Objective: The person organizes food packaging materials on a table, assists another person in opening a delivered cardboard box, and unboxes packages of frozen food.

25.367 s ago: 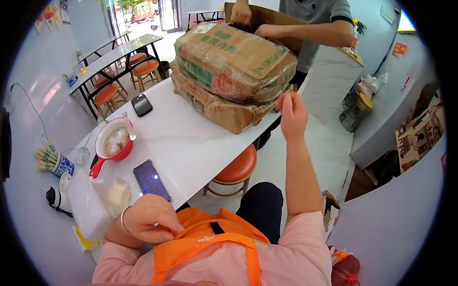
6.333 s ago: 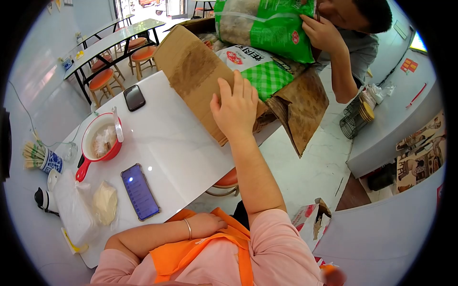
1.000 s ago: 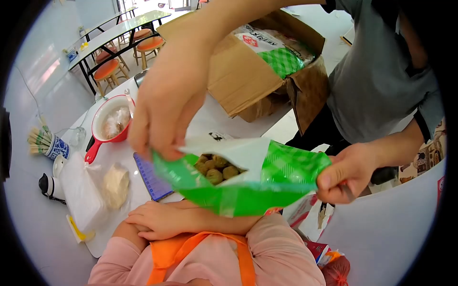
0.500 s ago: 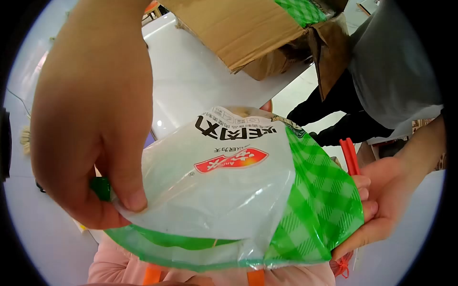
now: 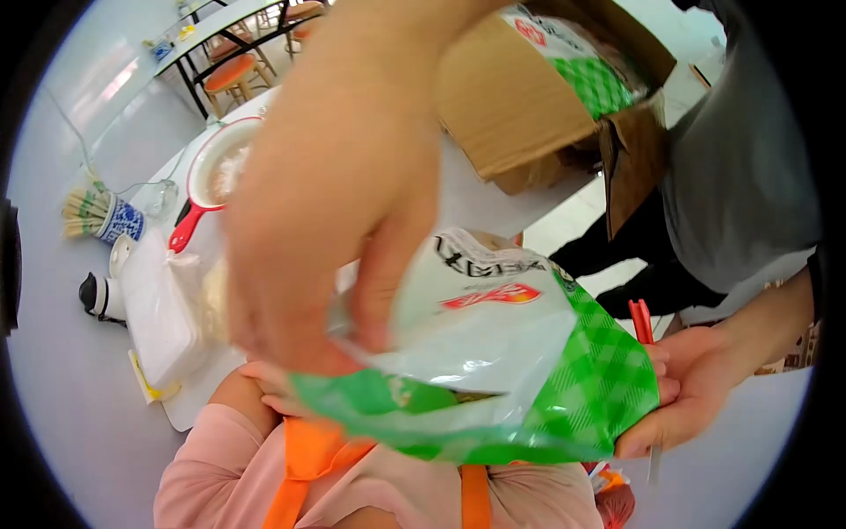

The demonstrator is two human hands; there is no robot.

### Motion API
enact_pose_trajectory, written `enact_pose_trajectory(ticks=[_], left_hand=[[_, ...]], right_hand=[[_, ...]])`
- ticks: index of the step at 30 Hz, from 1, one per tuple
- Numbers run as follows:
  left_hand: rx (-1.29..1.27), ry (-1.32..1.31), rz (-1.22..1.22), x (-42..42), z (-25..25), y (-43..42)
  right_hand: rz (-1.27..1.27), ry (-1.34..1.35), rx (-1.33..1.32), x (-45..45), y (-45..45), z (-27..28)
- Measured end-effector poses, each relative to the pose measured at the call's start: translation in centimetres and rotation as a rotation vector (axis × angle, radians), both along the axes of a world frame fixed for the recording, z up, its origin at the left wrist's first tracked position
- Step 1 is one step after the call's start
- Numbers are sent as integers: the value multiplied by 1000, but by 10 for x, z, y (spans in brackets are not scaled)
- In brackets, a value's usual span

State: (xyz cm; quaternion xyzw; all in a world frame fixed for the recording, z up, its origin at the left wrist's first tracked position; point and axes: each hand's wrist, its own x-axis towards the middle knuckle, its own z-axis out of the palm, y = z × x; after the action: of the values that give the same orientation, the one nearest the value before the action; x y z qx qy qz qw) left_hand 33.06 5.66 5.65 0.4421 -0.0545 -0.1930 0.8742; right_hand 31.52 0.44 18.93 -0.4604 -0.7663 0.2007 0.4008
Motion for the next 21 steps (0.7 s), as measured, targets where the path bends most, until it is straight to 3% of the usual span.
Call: enact_pose_trajectory(ticks=[2, 4, 11, 21], left_hand=[[63, -2, -9, 1, -1, -6], [128, -10, -16, 3, -1, -10], [334, -47, -76, 9, -13, -26], [266, -58, -100, 4, -10, -30]], right_hand=[[122, 66, -116, -36, 30, -50], [143, 57, -147, -42, 41, -63], [157, 13, -207, -41, 46, -59], [164, 69, -251, -47, 54, -43]])
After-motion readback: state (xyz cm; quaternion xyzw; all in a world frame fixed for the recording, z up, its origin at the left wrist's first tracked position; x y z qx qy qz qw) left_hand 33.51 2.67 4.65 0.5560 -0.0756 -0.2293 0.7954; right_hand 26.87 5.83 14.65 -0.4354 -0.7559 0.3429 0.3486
